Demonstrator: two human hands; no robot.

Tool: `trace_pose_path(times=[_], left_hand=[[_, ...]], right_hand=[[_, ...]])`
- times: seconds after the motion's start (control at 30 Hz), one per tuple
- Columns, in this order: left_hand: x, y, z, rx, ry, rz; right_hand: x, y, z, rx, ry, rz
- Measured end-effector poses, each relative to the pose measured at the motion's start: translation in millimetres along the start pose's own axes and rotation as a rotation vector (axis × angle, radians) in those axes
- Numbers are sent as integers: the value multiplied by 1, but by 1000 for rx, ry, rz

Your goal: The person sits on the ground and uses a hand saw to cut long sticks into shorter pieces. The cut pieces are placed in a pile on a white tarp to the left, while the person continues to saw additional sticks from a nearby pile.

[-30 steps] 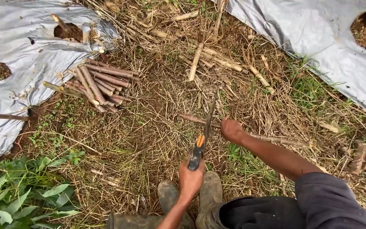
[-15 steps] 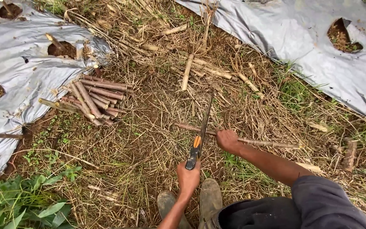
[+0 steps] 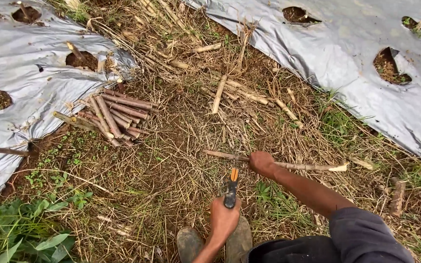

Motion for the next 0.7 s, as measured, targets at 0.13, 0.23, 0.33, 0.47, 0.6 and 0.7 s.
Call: trace_pose_path(times=[0.13,0.23,0.33,0.47,0.6,0.7], left_hand=[[6,-12,-2,2,-121,26],[-5,-22,6,22,-130,20],[-15,-24,-3,69,-90,70],[0,-19,-8,34,-108,35],[12,-18,2,-16,-140,48],[-10,-34,-12,6,-196,97]], right_hand=[[5,-11,-1,-55,-46,-45],[3,11,-2,51,-6,-3],[11,14,-5,54,30,-4],[5,15,1,75,-40,-31],[1,13,-1,125,32,36],[7,12,-2,121,-10,1]])
Point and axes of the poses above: each hand's wrist, its own x-axis towards the middle knuckle, its own y-axis out of the palm, z = x × y, the point moved 10 cm from there along x, towards the middle knuckle, and after that the axes turned 15 degrees about -z, right-handed, at the moved point
